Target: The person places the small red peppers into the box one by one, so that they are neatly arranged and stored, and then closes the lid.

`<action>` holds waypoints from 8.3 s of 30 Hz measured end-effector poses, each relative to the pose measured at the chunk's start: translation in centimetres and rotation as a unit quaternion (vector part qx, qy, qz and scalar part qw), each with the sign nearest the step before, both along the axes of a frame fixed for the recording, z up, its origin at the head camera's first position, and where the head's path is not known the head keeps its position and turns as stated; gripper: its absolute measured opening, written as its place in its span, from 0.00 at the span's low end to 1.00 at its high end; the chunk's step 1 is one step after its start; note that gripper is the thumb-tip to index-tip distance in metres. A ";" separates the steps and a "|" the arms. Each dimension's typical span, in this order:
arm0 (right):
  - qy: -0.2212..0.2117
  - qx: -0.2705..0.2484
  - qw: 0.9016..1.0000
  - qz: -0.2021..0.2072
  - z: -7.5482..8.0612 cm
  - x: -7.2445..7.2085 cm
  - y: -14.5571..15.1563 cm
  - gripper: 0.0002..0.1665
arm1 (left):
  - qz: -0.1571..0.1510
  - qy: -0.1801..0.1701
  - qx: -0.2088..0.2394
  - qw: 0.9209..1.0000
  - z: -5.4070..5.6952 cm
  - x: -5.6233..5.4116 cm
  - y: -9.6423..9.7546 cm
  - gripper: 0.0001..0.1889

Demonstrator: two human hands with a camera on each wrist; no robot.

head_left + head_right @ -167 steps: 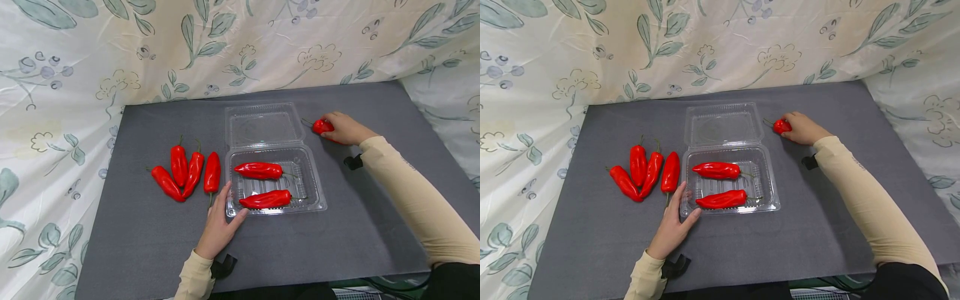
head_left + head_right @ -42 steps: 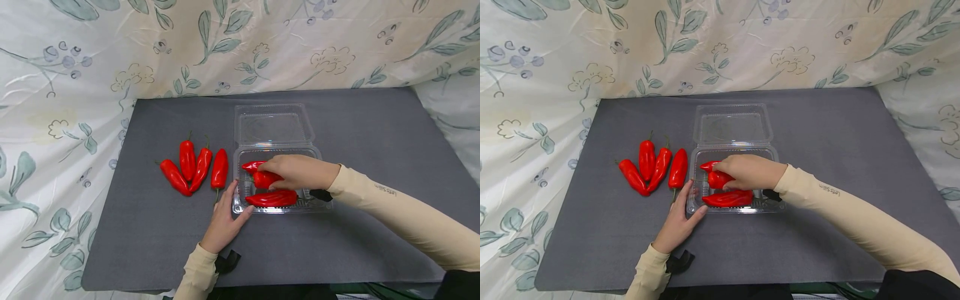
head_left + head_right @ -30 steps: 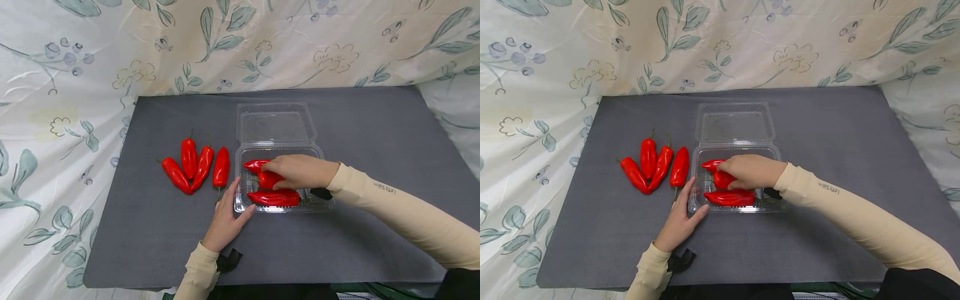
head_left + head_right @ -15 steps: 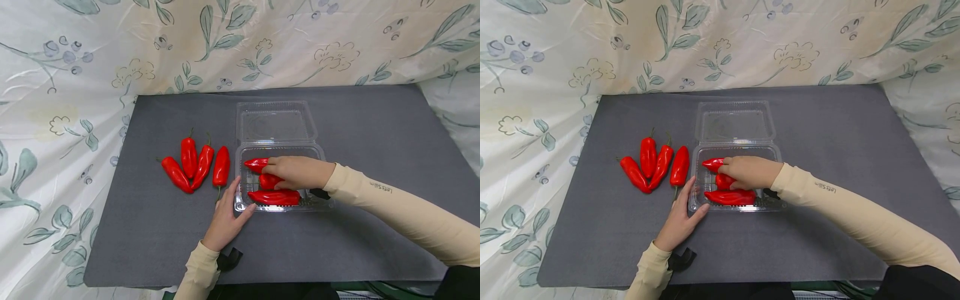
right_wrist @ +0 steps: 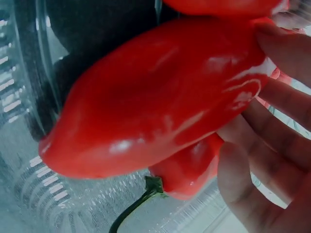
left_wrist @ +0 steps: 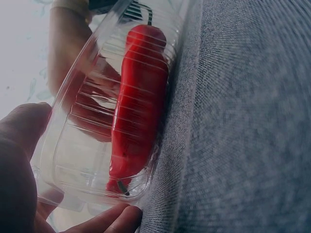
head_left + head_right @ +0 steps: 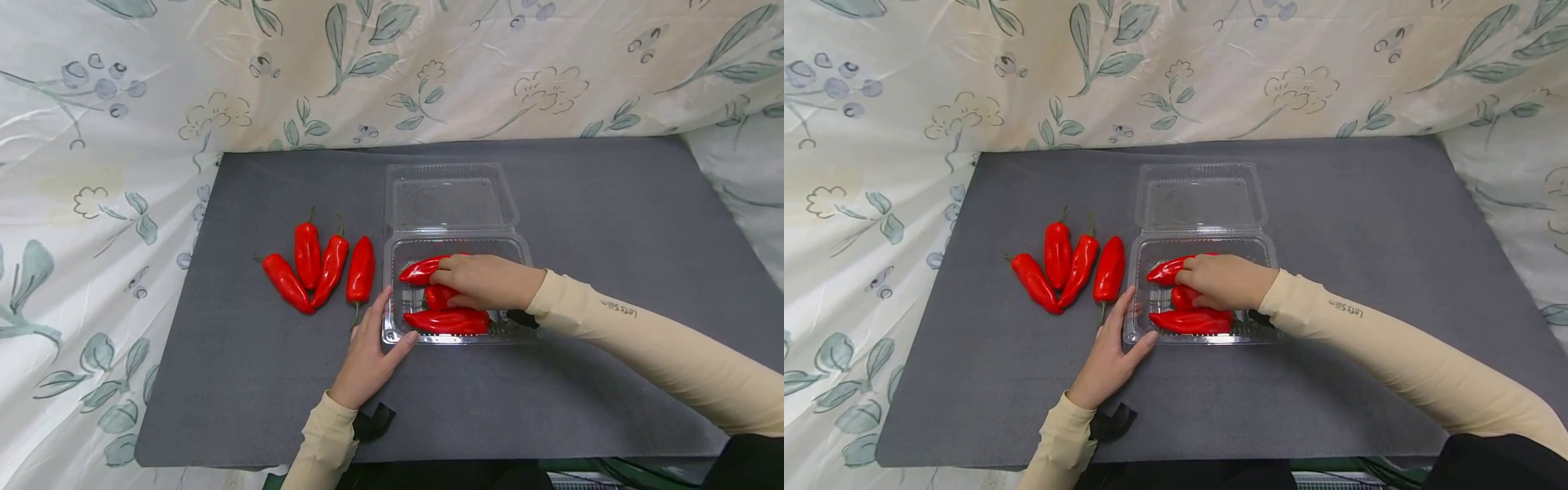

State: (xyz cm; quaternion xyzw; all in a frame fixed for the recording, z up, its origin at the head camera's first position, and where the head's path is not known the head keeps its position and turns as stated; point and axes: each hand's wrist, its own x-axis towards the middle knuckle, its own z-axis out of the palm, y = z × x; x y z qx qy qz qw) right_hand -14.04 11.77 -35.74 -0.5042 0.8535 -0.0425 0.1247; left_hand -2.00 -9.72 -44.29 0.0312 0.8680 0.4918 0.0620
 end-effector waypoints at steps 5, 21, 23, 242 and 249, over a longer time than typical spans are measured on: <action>-0.005 0.003 1.000 -0.007 -0.2 0.0 -0.1 0.29 | 0.001 0.003 -0.001 1.000 0.0 0.0 -0.1 0.43; -0.009 -0.020 1.000 -0.020 0.1 -0.1 0.8 0.30 | 0.000 0.004 -0.005 1.000 0.1 0.0 0.0 0.43; -0.005 -0.030 0.999 -0.020 0.5 -0.2 1.0 0.27 | 0.000 0.004 -0.005 1.000 0.1 0.0 0.0 0.43; 0.052 -0.002 0.994 -0.094 1.8 -1.7 2.1 0.35 | -0.016 0.011 0.006 1.000 -0.8 -0.4 0.5 0.43; 0.060 -0.089 0.971 -0.213 3.9 -0.2 5.7 0.31 | -0.017 0.016 0.009 1.000 -0.7 -0.3 0.5 0.43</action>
